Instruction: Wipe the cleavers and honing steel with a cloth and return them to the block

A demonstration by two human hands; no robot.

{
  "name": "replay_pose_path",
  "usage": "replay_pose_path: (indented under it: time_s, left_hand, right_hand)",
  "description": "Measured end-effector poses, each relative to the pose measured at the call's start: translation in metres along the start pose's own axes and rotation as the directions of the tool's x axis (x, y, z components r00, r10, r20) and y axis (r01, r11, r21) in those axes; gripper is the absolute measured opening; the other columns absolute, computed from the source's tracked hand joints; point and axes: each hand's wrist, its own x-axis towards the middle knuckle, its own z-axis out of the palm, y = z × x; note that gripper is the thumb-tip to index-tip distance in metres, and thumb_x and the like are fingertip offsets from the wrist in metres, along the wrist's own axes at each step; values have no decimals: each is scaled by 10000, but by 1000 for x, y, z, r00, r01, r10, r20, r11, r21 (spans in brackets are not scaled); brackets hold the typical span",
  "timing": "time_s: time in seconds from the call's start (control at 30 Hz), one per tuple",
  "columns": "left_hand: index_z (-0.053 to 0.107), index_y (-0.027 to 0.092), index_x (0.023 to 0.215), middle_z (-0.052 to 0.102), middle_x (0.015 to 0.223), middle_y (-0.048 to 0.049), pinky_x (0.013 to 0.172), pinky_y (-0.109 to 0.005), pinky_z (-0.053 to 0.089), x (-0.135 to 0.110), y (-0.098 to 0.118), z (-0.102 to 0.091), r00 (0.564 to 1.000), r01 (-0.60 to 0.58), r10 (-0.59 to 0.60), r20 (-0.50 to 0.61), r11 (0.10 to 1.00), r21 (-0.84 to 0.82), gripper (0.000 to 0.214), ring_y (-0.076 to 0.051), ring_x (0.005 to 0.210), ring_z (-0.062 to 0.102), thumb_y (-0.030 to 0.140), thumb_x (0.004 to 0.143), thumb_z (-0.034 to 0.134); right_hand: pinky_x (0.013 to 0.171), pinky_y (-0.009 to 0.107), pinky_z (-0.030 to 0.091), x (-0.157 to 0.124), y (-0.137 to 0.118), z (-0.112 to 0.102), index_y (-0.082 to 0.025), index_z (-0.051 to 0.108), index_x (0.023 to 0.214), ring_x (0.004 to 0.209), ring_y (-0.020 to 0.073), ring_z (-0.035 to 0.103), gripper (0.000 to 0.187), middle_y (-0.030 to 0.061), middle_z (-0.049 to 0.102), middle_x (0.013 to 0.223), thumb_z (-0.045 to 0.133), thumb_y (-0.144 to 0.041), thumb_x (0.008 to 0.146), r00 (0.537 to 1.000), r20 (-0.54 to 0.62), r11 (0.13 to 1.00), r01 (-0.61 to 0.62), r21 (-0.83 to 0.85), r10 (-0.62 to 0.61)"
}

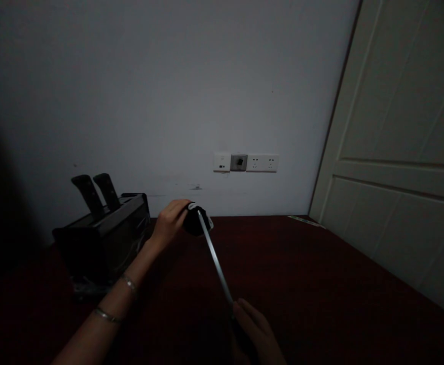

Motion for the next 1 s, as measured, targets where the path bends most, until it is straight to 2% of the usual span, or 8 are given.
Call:
replay_pose_path:
  time_s: [0.17, 0.3, 0.4, 0.5, 0.63, 0.8, 0.9, 1.0]
  left_hand:
    - [629, 138, 988, 679, 951, -98, 778, -334, 500, -1, -13, -6, 958, 283, -274, -89, 953, 107, 244, -213, 869, 641, 261, 841, 478]
    - [639, 119, 962, 680, 955, -110, 782, -325, 487, 5, -10, -16, 929, 369, -356, -103, 916, 160, 270, -222, 866, 641, 296, 835, 480]
    - [627, 126, 984, 674, 962, -110, 788, -325, 485, 6, 2, -18, 963, 270, -268, -35, 948, 167, 266, -218, 871, 638, 287, 843, 468]
    - [614, 128, 1000, 673, 943, -105, 770, -326, 498, 4, 23, -9, 986, 141, -144, 80, 989, 46, 249, -204, 858, 638, 255, 855, 456]
    - [608, 142, 1007, 674, 942, -77, 766, -309, 506, -2, 60, 10, 958, 82, -16, 288, 972, -221, 215, -175, 861, 634, 193, 843, 478]
    - [615, 143, 995, 660, 998, -79, 851, -318, 480, -4, 96, 16, 905, 108, 130, 405, 852, -513, 213, -162, 953, 602, 144, 795, 544]
    - [642, 135, 925, 640, 1064, -107, 915, -352, 447, 0, 104, 11, 888, 153, 170, 428, 768, -622, 182, -186, 1044, 565, 208, 760, 624]
    - [660, 138, 832, 641, 1070, -107, 936, -360, 431, 4, 106, 7, 875, 223, 148, 460, 721, -656, 136, -178, 1076, 548, 211, 827, 545]
  right_hand:
    - [368, 203, 354, 17, 6, 4, -190, 573, 788, 370, 83, 416, 433, -46, 459, 461, 694, -557, 593, 991, 31, 991, -127, 28, 127]
    - [318, 172, 271, 19, -2, 13, -190, 511, 676, 308, 56, 329, 450, -75, 371, 389, 567, -636, 673, 974, 42, 974, -225, 40, 223]
    - [311, 156, 240, 18, -5, 20, -187, 475, 632, 295, 47, 321, 461, -81, 352, 370, 553, -639, 682, 963, 61, 964, -265, 23, 263]
    - [305, 153, 225, 18, -6, 22, -186, 463, 621, 291, 50, 331, 459, -81, 350, 361, 559, -631, 682, 959, 86, 963, -271, 7, 269]
    - [296, 159, 234, 21, -11, 19, -190, 459, 632, 275, 53, 324, 453, -86, 353, 361, 553, -630, 684, 961, 82, 962, -270, 41, 266]
    - [282, 173, 267, 30, -23, 8, -198, 402, 522, 251, 62, 323, 501, -76, 333, 325, 521, -656, 689, 944, 155, 951, -304, 57, 292]
    - [273, 180, 293, 34, -28, 3, -201, 355, 421, 246, 72, 343, 565, -54, 334, 294, 486, -678, 692, 922, 240, 944, -326, 56, 304]
    - [260, 176, 286, 34, -27, 3, -198, 325, 340, 234, 65, 339, 614, -39, 323, 270, 499, -688, 667, 925, 264, 948, -305, 90, 273]
